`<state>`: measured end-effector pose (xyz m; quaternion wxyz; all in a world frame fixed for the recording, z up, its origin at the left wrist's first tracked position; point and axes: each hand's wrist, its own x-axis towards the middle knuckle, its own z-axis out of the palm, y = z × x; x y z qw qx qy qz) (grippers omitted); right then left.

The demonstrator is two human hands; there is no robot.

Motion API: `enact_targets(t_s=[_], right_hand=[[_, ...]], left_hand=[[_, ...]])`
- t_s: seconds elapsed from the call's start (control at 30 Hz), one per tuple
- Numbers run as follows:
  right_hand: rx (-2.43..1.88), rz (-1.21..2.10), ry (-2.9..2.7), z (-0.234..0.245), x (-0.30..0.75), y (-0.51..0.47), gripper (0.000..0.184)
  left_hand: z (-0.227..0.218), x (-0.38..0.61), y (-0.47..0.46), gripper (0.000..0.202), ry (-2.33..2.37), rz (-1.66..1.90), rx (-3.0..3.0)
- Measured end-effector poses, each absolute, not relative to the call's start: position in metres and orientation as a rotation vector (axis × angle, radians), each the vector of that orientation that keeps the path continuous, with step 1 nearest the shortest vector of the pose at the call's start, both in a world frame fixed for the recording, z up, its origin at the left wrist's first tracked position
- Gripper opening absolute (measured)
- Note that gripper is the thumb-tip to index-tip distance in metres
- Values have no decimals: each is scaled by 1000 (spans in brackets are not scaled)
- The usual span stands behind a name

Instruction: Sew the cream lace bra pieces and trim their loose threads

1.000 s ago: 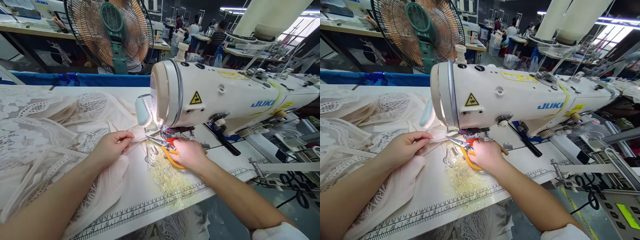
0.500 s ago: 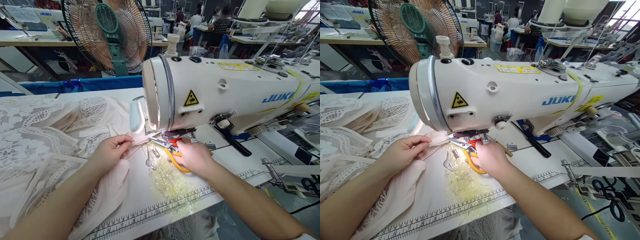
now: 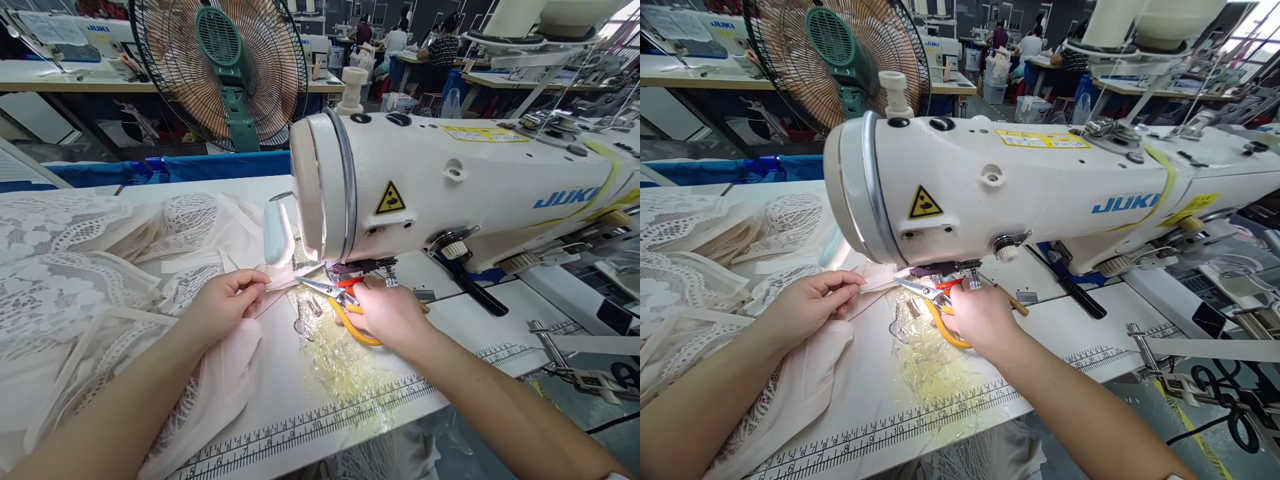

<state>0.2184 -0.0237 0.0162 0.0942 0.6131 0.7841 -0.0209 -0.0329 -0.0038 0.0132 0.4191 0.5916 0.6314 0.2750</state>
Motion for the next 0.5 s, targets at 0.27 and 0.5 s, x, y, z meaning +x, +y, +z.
enact_targets(t_s=[0.27, 0.5], right_hand=[[1840, -87, 2314, 11, 221, -22, 35], [1969, -241, 2281, 12, 227, -23, 45]], left_hand=[[18, -28, -4, 28, 1641, 641, 1493], [23, -21, -7, 33, 1828, 425, 1711]])
